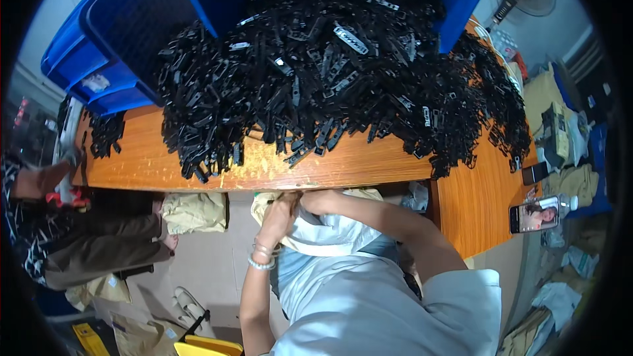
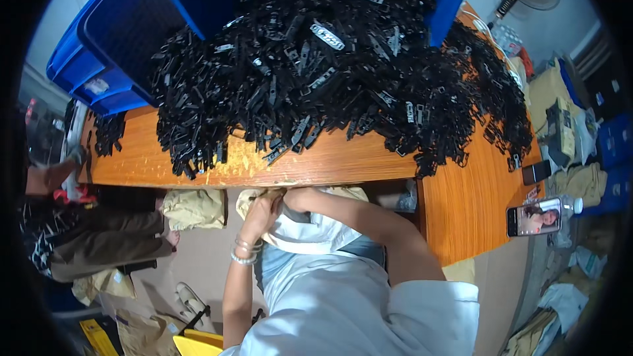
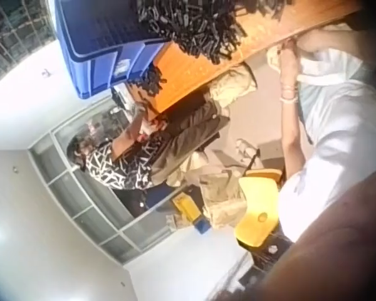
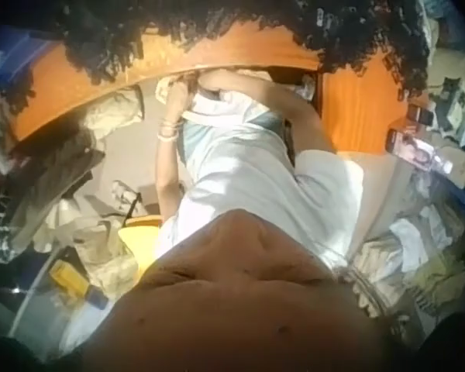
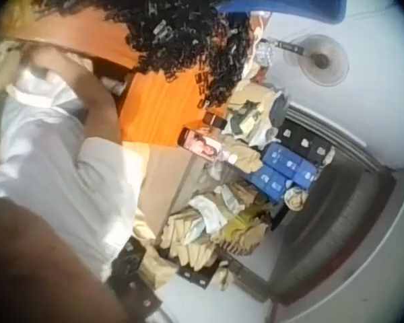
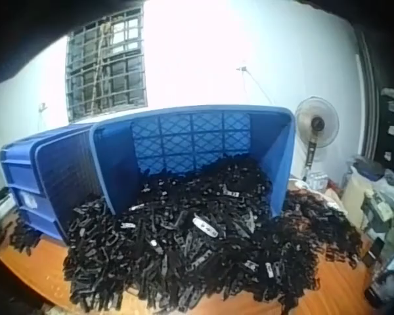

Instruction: Inspecting and sorting a large pile of black garment zippers on a production workbench.

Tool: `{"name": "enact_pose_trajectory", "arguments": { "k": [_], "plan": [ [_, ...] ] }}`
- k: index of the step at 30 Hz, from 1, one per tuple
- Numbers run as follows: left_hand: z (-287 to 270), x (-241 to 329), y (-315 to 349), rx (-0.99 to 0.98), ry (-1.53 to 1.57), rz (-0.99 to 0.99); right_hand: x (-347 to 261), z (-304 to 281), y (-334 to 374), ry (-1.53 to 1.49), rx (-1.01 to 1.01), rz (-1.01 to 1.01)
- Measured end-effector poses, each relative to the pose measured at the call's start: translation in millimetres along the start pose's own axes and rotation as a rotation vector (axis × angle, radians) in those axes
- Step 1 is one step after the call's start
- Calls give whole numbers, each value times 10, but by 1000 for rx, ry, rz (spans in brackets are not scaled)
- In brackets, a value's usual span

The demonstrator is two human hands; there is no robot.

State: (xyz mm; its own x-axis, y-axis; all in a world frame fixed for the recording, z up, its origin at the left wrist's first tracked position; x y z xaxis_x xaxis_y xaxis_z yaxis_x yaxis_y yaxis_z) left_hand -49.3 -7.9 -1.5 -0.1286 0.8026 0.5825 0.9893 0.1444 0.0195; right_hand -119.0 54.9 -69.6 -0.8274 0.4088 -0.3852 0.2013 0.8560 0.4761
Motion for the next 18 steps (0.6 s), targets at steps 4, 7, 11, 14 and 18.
{"name": "enact_pose_trajectory", "arguments": {
  "k": [4,7,11,14,18],
  "plan": [
    [-222,337,125,-7,368,-29,-216,-819,1096,-243,250,-11],
    [-180,682,30,-175,1024,-97,-173,-1083,1583,-450,934,160],
    [-113,837,-293,-127,1415,-280,-232,-996,1616,-251,1060,382],
    [-45,911,-439,-132,1337,-314,-198,-979,1657,-220,1155,259],
    [25,1069,-609,-222,1308,-188,-68,-1032,2083,-236,1317,149]
  ]
}}
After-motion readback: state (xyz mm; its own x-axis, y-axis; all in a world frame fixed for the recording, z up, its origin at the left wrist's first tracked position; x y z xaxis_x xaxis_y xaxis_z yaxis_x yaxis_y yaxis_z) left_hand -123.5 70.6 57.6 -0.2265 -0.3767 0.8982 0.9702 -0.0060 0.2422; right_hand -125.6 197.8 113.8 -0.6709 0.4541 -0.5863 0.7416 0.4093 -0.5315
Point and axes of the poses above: each hand's wrist, its own y-axis away from the middle knuckle, its own z-axis out of the palm, x = y × z, the point moved 5 cm from there along -y, towards the middle knuckle, and after that the axes turned 1 degree about z, right-handed, at the moved point
